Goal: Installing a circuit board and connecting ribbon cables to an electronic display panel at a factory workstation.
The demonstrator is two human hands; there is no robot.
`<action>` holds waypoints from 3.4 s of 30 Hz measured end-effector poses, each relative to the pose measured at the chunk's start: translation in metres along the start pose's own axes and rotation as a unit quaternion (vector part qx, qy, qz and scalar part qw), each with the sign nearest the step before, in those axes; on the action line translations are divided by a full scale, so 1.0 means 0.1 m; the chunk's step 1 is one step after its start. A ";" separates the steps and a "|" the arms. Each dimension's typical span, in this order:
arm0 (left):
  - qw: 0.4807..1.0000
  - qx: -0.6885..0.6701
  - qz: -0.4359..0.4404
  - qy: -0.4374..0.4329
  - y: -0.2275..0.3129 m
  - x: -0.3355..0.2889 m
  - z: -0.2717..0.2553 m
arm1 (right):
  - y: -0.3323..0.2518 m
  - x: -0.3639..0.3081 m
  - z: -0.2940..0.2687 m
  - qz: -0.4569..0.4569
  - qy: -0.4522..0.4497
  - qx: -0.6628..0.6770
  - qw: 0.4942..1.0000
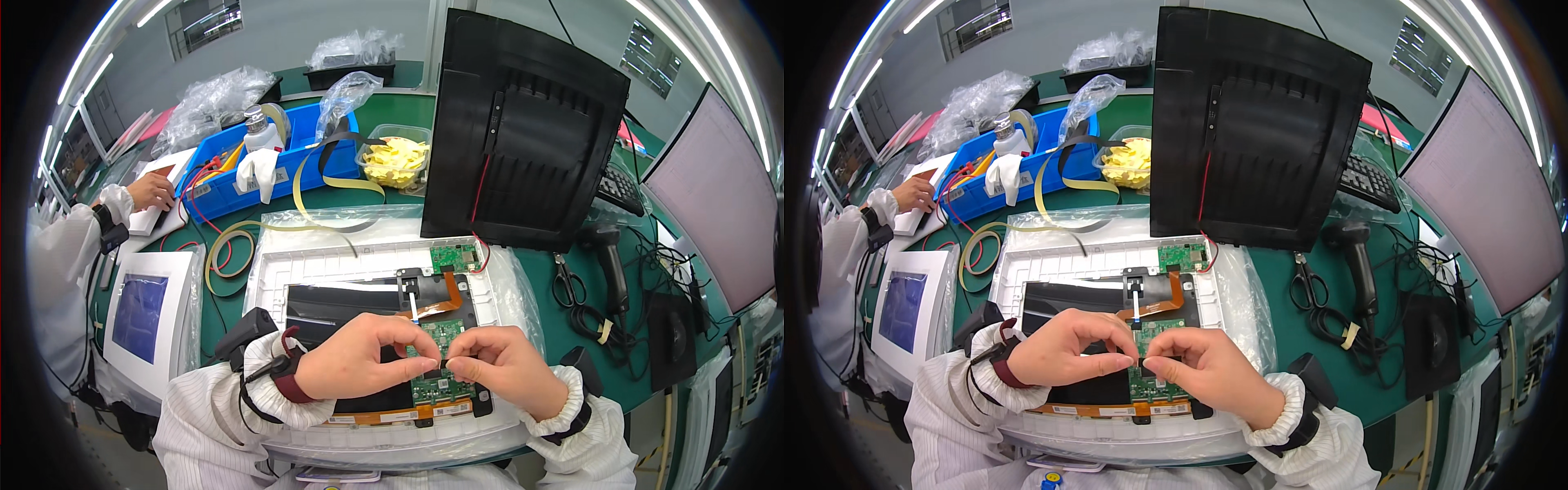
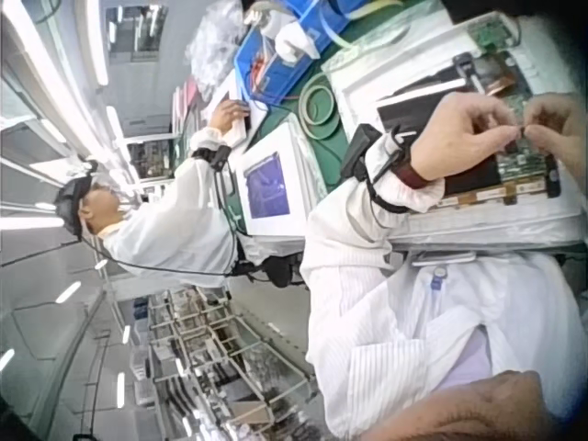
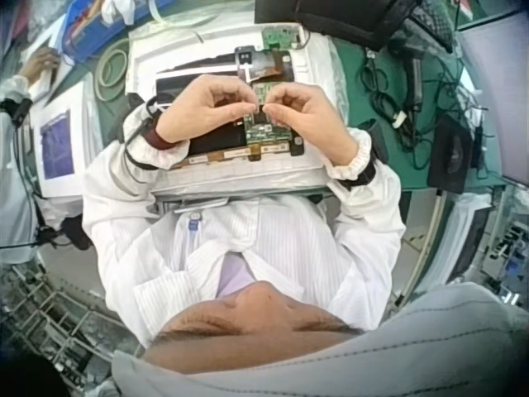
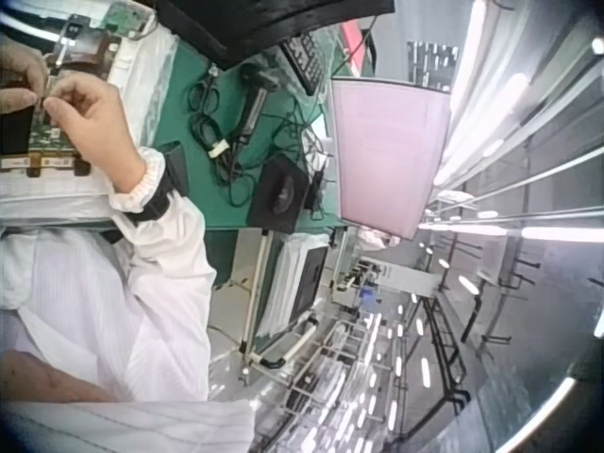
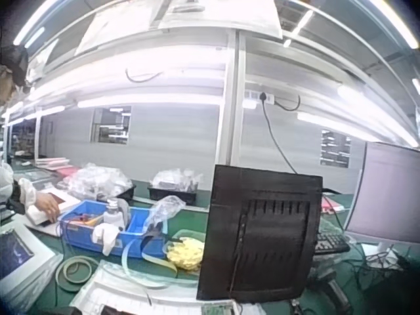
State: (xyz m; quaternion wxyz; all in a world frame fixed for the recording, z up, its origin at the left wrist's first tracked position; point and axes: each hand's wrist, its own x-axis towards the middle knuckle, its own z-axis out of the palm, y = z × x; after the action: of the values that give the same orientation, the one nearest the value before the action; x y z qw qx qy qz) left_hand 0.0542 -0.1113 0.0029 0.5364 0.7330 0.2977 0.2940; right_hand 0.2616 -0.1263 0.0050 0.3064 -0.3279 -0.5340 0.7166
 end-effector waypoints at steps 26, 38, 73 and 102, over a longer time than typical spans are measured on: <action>0.997 -0.004 -0.066 -0.030 0.01 -0.02 0.01 | 0.07 0.03 0.03 0.008 0.016 0.008 1.000; 0.996 0.050 -0.025 0.067 0.00 -0.03 0.09 | 0.16 0.06 0.16 -0.296 0.169 -0.378 0.860; 0.857 0.365 -0.029 0.363 -0.46 1.66 -1.64 | 0.07 0.01 -0.31 -0.133 0.236 0.054 0.961; 0.994 -0.014 -0.098 0.037 0.10 0.54 0.01 | 0.06 0.06 -0.08 -0.272 0.280 -0.290 0.874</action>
State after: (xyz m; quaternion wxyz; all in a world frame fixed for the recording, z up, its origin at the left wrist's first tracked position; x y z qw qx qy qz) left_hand 0.0913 -0.0738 0.0186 0.5612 0.6815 0.3837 0.2711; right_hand 0.2637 -0.1181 -0.0037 0.5168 -0.4306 -0.6780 0.2962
